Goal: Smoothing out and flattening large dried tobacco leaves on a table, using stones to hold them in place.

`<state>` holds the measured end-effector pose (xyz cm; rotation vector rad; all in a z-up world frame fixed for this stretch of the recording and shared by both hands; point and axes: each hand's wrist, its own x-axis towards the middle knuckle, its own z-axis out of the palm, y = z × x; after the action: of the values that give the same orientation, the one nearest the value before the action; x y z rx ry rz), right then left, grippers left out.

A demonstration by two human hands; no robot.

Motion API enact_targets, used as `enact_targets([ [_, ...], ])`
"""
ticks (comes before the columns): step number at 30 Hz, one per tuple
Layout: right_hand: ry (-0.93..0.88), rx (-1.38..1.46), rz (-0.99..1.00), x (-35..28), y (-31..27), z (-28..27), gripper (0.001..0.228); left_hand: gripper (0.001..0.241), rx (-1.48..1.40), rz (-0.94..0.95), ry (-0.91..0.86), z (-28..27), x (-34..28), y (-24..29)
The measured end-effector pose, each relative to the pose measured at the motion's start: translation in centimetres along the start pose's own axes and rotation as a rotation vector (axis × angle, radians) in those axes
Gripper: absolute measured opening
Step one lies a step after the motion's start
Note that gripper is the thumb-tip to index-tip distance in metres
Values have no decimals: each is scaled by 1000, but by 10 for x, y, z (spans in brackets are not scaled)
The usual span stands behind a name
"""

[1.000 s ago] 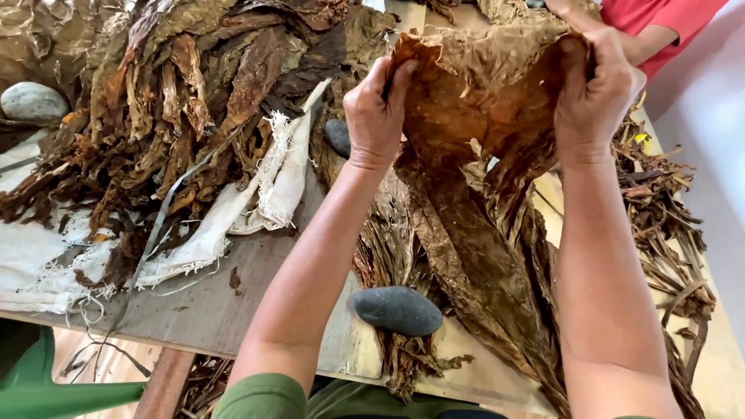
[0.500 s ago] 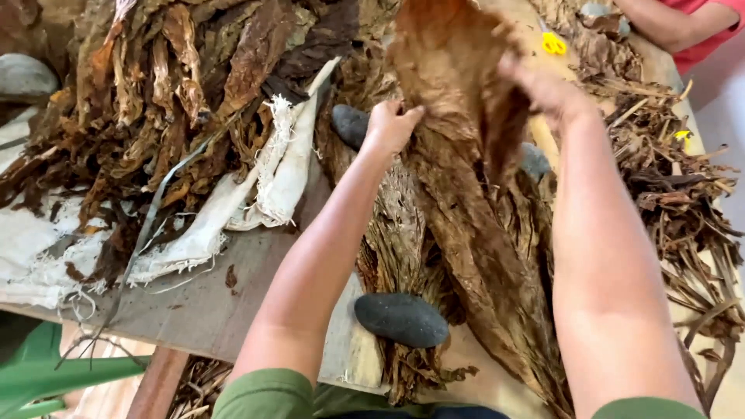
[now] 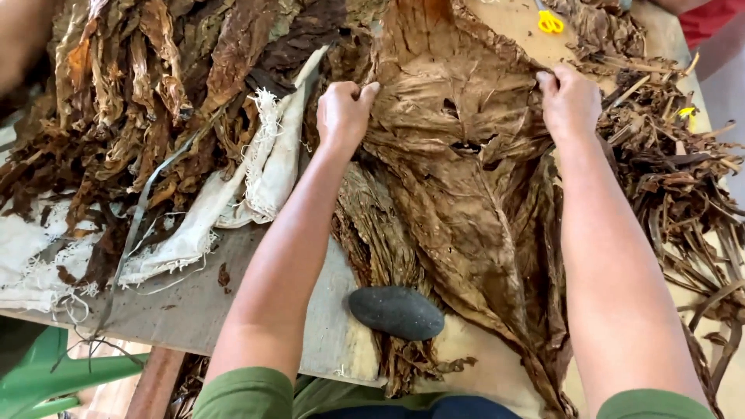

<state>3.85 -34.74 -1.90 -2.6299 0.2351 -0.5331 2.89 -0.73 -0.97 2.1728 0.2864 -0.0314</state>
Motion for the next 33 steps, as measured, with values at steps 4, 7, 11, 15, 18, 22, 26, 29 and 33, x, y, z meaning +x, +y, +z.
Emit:
enact_targets([
  [4,-111,27,141,10,-3,-8,34,49,-73,20,19,-9,10,-7],
  [7,-178,131,244,23,-1,-7,47,57,-42,58,73,-6,35,-22],
  [11,-179,608,611,-15,-89,-66,49,48,-452,2,4,-22,17,1],
  [15,-614,740,116,-40,-91,-74,91,84,-444,-278,-348,-43,-37,37],
  [18,-521,416,209,-43,-67,-59,61,74,-372,-195,-382,-22,-46,23],
  [22,-93,372,-205,-32,-13,-21,27,65,-382,35,-37,14,-34,-1],
  [26,162,123,-252,-23,22,-18,16,23,-209,129,85,0,-11,-2],
  [29,303,83,-191,-12,43,-24,29,20,-151,140,58,-13,11,1],
  [33,432,157,-113,5,41,-30,31,28,-135,272,198,-23,33,15],
])
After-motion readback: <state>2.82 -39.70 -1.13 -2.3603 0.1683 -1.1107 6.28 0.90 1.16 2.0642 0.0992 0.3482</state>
